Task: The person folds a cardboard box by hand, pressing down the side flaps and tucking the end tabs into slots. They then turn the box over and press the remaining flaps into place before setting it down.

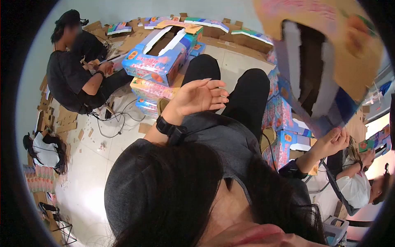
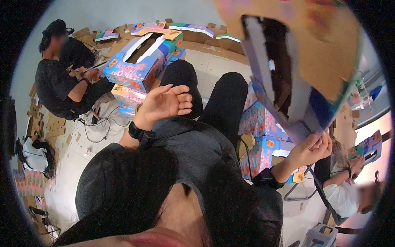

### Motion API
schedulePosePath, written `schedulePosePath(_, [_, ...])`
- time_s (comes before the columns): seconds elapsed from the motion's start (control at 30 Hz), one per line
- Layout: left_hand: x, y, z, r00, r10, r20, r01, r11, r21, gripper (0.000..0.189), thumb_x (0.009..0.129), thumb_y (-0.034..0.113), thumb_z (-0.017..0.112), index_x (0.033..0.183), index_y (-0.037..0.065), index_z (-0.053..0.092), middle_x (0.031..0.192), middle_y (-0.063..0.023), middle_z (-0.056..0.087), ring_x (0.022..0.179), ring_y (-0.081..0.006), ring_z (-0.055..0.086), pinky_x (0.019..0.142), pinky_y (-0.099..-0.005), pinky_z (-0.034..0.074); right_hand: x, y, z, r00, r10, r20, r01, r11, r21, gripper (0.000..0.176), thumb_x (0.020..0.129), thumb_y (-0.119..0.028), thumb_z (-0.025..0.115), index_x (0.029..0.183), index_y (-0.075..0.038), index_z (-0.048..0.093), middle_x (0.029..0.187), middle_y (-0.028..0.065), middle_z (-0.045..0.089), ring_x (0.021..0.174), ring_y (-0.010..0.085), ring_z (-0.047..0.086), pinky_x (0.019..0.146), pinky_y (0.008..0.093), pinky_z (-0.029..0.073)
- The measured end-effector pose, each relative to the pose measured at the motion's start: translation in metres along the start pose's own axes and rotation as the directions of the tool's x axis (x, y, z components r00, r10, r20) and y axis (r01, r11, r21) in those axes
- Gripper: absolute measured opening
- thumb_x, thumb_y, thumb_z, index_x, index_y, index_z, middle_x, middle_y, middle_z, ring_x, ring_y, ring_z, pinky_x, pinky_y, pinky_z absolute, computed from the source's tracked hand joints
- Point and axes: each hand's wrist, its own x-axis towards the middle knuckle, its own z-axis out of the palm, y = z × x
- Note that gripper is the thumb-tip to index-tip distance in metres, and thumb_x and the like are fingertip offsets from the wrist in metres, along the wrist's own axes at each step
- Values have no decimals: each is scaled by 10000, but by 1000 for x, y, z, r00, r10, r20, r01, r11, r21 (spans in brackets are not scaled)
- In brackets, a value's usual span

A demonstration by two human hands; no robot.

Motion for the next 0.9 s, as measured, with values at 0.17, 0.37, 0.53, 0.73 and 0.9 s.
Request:
schedulePosePath(0.17, [5,-8,-13,998,-28,-53,19,986,-166,506,999,393,502,1378,59,519,1336,-175,569,1245,-305,539,1068,-449,416,-10,17,9,952,286,-106,-280,958,69,482,1058,-409,457,1184,38,588,1216,181,501,1145,275,494,996,376,381])
schedulePosePath(0.37, [17,-30,13,986,-26,-163,32,999,37,577,969,341,574,1492,184,391,1546,-224,341,1410,-343,376,1112,-468,355,-27,-33,36,777,621,105,-573,628,527,676,1051,-485,424,1517,-10,305,1519,177,366,1381,279,362,1164,397,267])
schedulePosePath(0.53, [17,-56,8,974,41,-223,12,973,231,942,883,159,711,1557,273,63,1551,-185,298,1453,-343,295,1135,-490,289,-48,-60,57,546,661,515,-785,190,589,753,1000,-618,422,1543,-112,293,1556,93,347,1395,266,375,1154,409,308])
schedulePosePath(0.73, [21,-54,25,958,58,-281,82,883,462,788,854,96,740,1500,88,289,1472,-88,408,1396,-215,371,1127,-386,318,-110,-44,95,337,651,680,-850,-100,518,773,979,-644,438,1535,-125,300,1535,72,377,1395,268,382,1163,414,307])
schedulePosePath(0.9, [33,-56,22,860,263,-436,14,843,537,597,869,82,732,1398,34,460,1331,-58,574,1232,-195,555,1072,-348,417,-110,-38,89,327,562,760,-839,-197,507,718,999,-596,446,1526,-127,312,1508,76,407,1380,268,401,1156,417,325])
